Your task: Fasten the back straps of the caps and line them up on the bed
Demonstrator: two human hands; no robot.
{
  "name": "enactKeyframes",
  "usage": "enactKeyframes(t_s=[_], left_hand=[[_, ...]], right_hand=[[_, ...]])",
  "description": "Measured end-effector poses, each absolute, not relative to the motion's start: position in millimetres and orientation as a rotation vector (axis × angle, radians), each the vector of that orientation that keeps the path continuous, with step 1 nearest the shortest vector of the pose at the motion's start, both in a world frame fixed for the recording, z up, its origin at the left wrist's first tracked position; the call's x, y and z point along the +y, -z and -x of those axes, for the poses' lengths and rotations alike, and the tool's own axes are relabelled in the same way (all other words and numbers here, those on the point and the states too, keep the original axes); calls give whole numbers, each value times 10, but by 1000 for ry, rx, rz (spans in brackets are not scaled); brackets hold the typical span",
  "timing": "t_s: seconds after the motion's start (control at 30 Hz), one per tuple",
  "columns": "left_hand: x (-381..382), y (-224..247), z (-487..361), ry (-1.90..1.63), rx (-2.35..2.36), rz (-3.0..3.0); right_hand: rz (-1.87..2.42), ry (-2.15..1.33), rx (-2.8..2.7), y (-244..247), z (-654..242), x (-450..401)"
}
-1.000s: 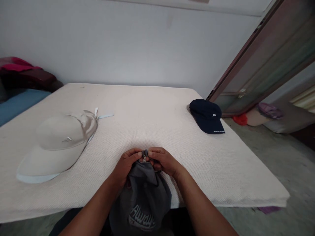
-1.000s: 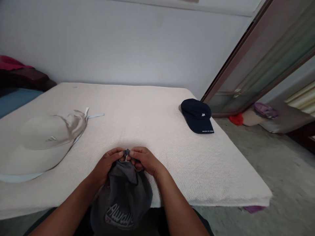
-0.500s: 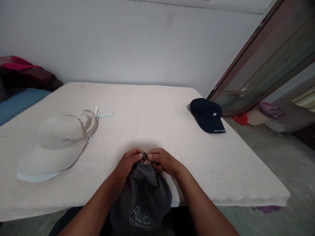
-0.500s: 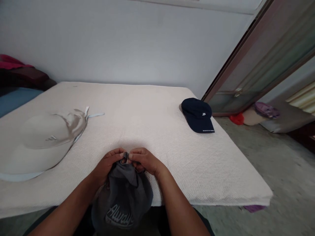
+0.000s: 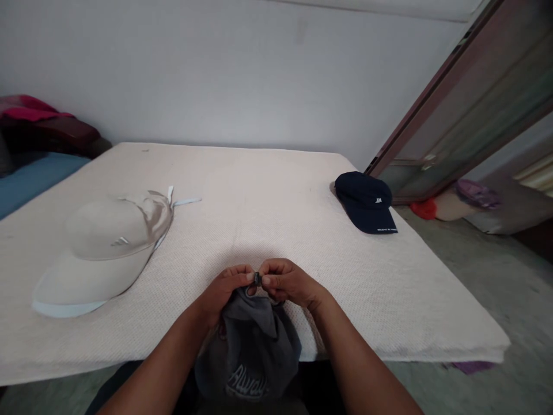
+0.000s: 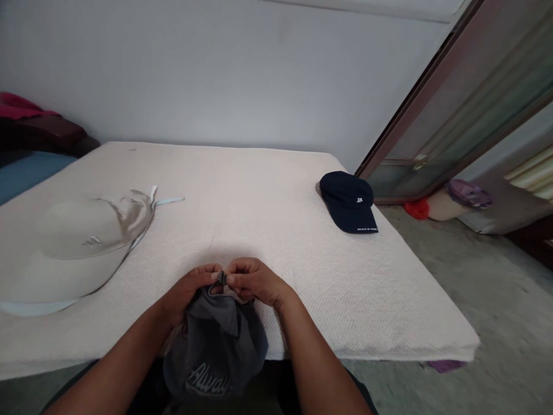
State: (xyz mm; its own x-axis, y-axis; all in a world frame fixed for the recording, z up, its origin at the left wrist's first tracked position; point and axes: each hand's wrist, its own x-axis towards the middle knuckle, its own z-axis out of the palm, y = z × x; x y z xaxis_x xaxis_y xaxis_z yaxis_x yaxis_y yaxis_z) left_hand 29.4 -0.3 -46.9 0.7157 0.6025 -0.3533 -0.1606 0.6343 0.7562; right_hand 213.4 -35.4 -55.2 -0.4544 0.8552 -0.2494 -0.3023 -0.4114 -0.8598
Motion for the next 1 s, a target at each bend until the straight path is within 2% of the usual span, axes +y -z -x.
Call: enactKeyframes(t_s=[0.6,1.0], left_hand=[[-38,518,-355,-538,808,-843],[-14,543,-368,-506,706,-761]], right_hand=[[872,-1843,-1019,514,-2081,-348],[923,-1710,-1198,530,-2115,-336]])
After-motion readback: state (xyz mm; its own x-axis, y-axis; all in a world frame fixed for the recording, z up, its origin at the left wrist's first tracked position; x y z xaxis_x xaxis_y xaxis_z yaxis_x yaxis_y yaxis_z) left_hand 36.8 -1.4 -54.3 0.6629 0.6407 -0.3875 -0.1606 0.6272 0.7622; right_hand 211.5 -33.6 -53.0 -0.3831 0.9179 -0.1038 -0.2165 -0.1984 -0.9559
